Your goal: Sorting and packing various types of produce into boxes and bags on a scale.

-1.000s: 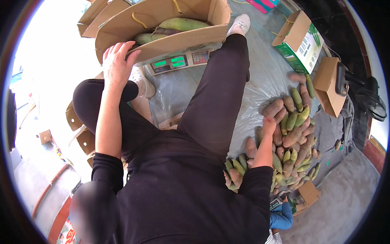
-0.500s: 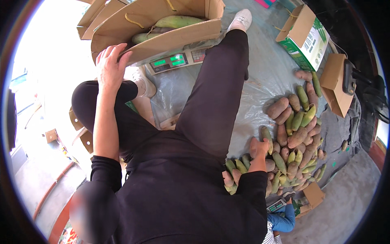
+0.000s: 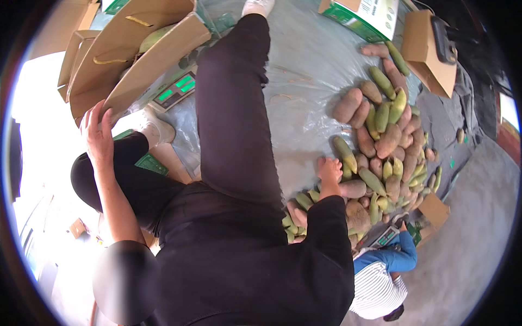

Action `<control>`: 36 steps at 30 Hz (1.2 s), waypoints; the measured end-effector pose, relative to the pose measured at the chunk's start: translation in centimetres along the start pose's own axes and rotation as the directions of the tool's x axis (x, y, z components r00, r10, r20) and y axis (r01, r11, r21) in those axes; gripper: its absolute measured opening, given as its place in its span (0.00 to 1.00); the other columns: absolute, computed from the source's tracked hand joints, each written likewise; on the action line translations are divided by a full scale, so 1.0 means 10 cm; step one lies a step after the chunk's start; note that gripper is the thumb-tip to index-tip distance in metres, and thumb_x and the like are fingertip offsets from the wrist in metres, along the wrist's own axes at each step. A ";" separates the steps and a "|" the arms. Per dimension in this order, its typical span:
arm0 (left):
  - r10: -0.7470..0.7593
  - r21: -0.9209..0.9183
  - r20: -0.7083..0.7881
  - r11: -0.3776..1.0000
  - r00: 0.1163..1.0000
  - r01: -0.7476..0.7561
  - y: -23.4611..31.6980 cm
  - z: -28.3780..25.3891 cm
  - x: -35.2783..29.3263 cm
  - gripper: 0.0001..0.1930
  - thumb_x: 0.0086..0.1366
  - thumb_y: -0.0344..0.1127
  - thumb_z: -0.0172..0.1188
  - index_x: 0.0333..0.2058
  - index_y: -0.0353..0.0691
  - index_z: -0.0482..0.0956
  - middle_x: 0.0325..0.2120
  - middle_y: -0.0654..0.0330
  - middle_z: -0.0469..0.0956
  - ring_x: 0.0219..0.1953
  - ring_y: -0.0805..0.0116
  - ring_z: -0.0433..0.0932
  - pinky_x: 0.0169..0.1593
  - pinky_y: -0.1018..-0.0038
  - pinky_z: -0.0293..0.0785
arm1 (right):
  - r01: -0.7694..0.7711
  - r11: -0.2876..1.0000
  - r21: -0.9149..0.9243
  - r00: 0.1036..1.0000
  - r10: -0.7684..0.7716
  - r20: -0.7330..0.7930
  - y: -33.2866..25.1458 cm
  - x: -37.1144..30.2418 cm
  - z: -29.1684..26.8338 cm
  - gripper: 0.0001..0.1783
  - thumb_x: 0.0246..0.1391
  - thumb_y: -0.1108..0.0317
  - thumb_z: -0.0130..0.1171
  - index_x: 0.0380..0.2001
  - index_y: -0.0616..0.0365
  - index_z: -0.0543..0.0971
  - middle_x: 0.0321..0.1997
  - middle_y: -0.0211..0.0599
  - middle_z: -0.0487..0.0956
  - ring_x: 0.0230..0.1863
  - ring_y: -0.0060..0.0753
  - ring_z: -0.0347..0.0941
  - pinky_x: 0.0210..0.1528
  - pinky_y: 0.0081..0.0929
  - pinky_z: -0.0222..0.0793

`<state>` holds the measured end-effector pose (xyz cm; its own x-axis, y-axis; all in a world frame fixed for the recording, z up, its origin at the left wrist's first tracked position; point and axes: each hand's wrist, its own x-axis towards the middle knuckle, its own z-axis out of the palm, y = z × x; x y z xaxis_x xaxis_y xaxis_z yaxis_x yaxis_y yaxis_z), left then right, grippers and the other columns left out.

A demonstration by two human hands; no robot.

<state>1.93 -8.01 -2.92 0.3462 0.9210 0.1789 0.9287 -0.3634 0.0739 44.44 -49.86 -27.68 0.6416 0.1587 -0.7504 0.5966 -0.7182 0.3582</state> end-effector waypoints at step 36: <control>-0.020 -0.154 -0.087 0.988 0.996 0.006 -0.09 0.00 -0.06 0.13 0.57 0.31 0.57 0.42 0.43 0.76 0.35 0.58 0.76 0.42 0.58 0.74 0.52 0.63 0.64 | 0.890 -0.421 0.176 0.047 -0.299 -0.953 -1.99 -2.09 -4.02 0.21 0.50 0.77 0.58 0.48 0.64 0.68 0.48 0.37 0.74 0.50 0.28 0.70 0.55 0.28 0.63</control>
<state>0.92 -8.20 -3.09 0.3148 0.9124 0.2616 0.8993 -0.3749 0.2253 38.52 -11.69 3.22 0.3119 0.8678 0.3868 0.2348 0.3241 -0.9164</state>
